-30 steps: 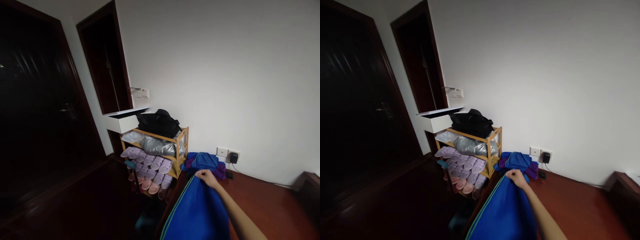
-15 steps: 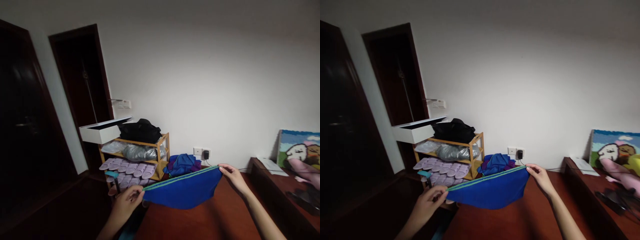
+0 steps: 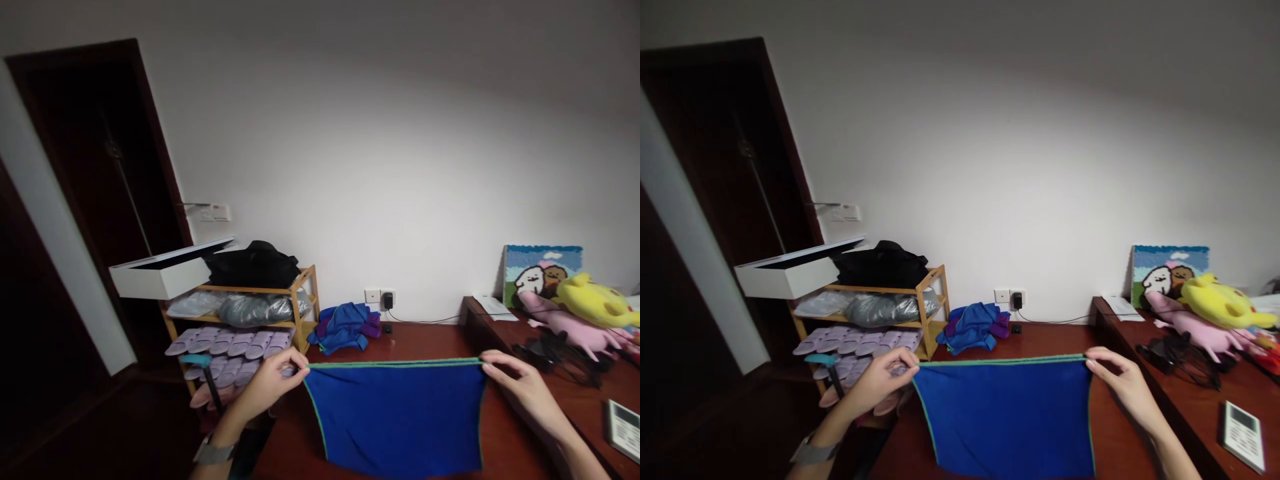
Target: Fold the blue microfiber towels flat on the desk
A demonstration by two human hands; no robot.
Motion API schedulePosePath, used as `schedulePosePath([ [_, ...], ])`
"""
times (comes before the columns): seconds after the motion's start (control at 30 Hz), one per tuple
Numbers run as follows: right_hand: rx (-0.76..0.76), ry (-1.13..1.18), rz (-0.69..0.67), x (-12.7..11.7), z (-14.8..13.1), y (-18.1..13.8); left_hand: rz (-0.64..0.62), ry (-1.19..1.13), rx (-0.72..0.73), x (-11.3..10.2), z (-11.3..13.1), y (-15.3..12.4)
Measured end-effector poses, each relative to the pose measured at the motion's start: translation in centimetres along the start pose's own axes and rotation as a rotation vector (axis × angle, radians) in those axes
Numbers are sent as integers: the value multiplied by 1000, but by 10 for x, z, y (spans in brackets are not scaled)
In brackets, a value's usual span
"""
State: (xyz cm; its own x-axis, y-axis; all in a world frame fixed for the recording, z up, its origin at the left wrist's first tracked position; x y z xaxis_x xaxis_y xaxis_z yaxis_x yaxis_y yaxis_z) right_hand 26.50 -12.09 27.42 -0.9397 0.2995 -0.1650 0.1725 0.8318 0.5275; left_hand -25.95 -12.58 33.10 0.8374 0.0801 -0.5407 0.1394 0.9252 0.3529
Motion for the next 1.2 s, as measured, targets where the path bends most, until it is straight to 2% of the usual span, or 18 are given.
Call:
schedulePosePath([
  [0.13,43,-63,14,-33,6,-29,-53,13,0,3,9,-9],
  [0.27,83,-92,86,-54,5,-46,40,-44,43,5,18,-16],
  [0.4,80,-79,163,-55,5,-47,184,-141,35,17,28,-12],
  [0.5,108,-42,175,-44,13,-37,217,-213,-7,31,21,5],
  [0.57,142,-26,147,-30,24,-23,220,-216,-27,42,2,26],
  [0.63,163,-23,105,-10,45,-4,202,-176,-44,57,-30,54],
  [0.77,169,-58,11,45,110,42,150,-22,-143,104,-111,107],
  [0.83,175,-151,-3,77,145,51,185,33,-195,133,-145,115],
  [0.93,194,-262,16,124,188,23,242,99,-231,180,-178,92],
  [1.0,168,-316,-20,152,208,-21,221,150,-224,209,-192,55],
  [1.03,109,-400,-75,165,216,-48,180,185,-205,222,-198,34],
  [1.1,82,-591,-213,185,231,-102,50,411,-55,243,-209,-8],
  [1.2,164,-832,-392,201,246,-162,-80,684,152,260,-225,-55],
])
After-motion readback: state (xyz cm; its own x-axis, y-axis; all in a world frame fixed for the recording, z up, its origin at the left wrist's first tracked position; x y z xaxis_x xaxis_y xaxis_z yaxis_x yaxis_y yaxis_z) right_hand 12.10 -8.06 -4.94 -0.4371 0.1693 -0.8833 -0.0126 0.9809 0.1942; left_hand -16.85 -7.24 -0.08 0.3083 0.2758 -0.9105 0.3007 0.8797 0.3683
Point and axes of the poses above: each hand's wrist, its own y-axis towards the middle knuckle, its own x-axis out of the palm, z = x × y, the point moved 1 cm from there along y, towards the middle knuckle, and after that the axes turned 9 degrees about -x, right-handed, at the moved point
